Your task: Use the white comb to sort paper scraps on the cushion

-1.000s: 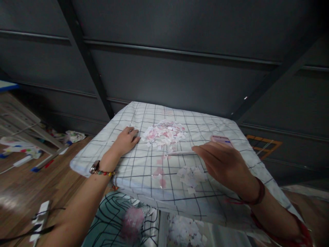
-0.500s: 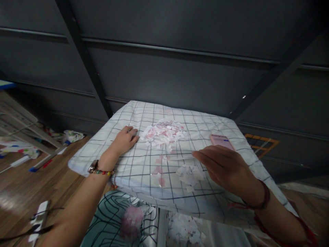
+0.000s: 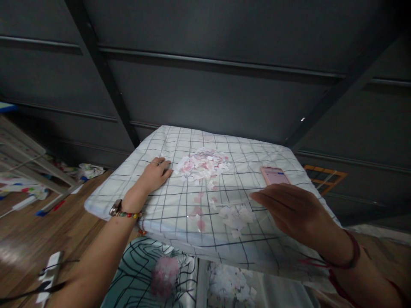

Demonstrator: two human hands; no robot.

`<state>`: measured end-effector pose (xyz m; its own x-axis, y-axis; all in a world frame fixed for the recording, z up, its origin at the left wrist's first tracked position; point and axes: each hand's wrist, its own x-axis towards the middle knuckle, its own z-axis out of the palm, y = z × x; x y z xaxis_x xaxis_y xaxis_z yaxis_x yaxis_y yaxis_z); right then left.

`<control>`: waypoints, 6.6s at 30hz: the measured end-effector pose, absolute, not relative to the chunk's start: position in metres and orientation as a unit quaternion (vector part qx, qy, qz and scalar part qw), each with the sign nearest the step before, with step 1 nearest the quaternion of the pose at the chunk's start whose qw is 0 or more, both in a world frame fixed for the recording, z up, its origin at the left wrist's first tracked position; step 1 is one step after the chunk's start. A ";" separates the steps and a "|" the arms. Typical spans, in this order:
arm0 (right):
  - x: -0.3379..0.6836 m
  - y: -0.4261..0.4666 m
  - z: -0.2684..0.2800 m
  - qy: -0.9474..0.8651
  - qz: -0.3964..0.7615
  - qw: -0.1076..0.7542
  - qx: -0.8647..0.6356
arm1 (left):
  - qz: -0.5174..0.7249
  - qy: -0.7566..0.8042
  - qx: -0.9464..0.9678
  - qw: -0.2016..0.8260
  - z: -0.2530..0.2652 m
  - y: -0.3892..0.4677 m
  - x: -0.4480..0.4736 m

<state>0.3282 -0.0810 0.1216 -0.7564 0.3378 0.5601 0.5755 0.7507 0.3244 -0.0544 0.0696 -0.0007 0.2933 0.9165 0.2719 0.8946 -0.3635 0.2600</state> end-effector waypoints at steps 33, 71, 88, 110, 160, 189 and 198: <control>0.313 -0.064 0.119 -0.905 -0.249 0.241 -0.245 | 0.186 0.553 0.812 0.026 -0.003 0.074 -0.058; 0.316 -0.055 0.110 -0.876 -0.281 0.227 -0.320 | 0.190 0.554 0.810 0.022 -0.008 0.075 -0.061; 0.288 -0.059 0.119 -0.884 -0.265 0.240 -0.301 | 0.182 0.562 0.807 0.018 -0.004 0.073 -0.055; 0.284 -0.065 0.122 -0.886 -0.255 0.237 -0.306 | 0.186 0.561 0.806 0.027 -0.003 0.072 -0.054; 0.272 -0.104 0.130 -0.848 -0.320 0.213 -0.364 | 0.183 0.571 0.800 0.017 -0.003 0.071 -0.053; 0.318 -0.056 0.113 -0.864 -0.318 0.213 -0.326 | 0.186 0.556 0.810 0.019 -0.005 0.074 -0.057; 0.307 -0.053 0.115 -0.864 -0.313 0.205 -0.336 | 0.200 0.555 0.807 0.016 -0.008 0.075 -0.057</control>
<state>0.3069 -0.0531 0.1145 -0.6895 0.4533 0.5649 0.7099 0.5778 0.4029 -0.0567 0.0749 -0.0081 0.3039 0.9025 0.3052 0.8896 -0.3835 0.2480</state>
